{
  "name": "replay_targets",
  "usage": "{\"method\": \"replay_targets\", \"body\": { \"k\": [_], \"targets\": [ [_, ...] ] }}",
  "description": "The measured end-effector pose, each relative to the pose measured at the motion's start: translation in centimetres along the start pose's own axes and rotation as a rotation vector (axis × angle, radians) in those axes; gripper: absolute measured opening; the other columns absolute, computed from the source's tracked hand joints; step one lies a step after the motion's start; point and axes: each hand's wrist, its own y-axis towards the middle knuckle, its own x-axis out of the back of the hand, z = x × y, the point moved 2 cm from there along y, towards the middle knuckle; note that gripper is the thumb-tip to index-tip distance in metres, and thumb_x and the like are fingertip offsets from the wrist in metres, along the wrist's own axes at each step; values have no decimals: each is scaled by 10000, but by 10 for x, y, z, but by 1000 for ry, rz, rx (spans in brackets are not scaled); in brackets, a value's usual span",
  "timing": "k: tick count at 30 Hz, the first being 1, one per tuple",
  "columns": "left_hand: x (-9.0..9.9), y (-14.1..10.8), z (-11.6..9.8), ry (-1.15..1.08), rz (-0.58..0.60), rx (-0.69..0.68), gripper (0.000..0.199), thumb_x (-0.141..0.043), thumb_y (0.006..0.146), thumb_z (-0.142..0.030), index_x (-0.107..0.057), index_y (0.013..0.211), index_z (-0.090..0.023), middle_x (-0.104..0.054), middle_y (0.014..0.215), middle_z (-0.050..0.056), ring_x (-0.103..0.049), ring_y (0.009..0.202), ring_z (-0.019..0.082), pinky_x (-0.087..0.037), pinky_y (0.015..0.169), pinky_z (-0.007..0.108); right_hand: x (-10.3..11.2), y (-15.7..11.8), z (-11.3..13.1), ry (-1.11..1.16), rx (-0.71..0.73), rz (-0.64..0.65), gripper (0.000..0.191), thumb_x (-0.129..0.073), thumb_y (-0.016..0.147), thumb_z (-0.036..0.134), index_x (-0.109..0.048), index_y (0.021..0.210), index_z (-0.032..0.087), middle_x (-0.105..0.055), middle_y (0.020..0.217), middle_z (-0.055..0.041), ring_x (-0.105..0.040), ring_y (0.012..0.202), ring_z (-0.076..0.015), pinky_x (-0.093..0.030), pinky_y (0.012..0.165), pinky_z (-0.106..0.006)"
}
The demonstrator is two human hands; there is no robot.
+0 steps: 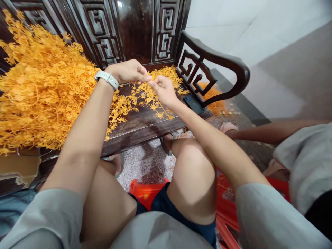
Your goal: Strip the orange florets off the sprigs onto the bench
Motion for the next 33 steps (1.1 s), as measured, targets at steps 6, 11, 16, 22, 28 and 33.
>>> {"method": "replay_targets", "body": {
  "k": [6,11,16,22,28,33],
  "targets": [
    [-2,2,-6,117,-83,-143,640,-864,691,-837,-722,780,-219,-597,571,-53,-360,732,123,-273,672,346,1,-2,21,-94,5,5,595,-601,990,785,-433,783,253,-474,773,-15,-503,794,-187,-520,708,-332],
    [0,4,2,117,-168,-159,525,-852,757,-697,-674,759,-204,-506,551,-87,-304,768,114,-251,693,332,-6,-15,67,-168,77,65,503,-585,1051,687,-492,829,245,-529,902,-47,-591,1029,-243,-590,933,-418],
    [-4,5,-1,-113,-90,-165,404,-900,775,-573,-715,801,-215,-703,711,-51,-425,794,126,-372,796,356,-7,-10,76,-16,75,-111,555,-401,1081,767,-461,904,244,-519,920,-29,-639,1006,-201,-601,852,-361],
    [-31,4,-19,-500,193,-164,733,-916,712,-795,-658,1063,-205,-787,1059,70,-622,988,211,-455,855,361,12,7,44,40,32,-274,636,-394,1011,879,-433,905,254,-513,892,-30,-618,992,-201,-568,760,-317],
    [-47,21,-15,-53,170,-126,561,-944,770,-658,-696,884,-168,-476,686,-18,-468,626,115,-337,664,315,24,5,29,-175,20,-297,640,-514,958,889,-521,932,250,-571,996,-61,-629,1083,-257,-595,804,-370],
    [-49,26,-22,94,223,-285,506,-859,847,-666,-788,806,-167,-439,618,-4,-430,599,130,-306,634,335,31,1,27,-186,12,-335,591,-525,992,837,-503,880,257,-564,942,-56,-630,1076,-265,-616,889,-424]
  ]
}}
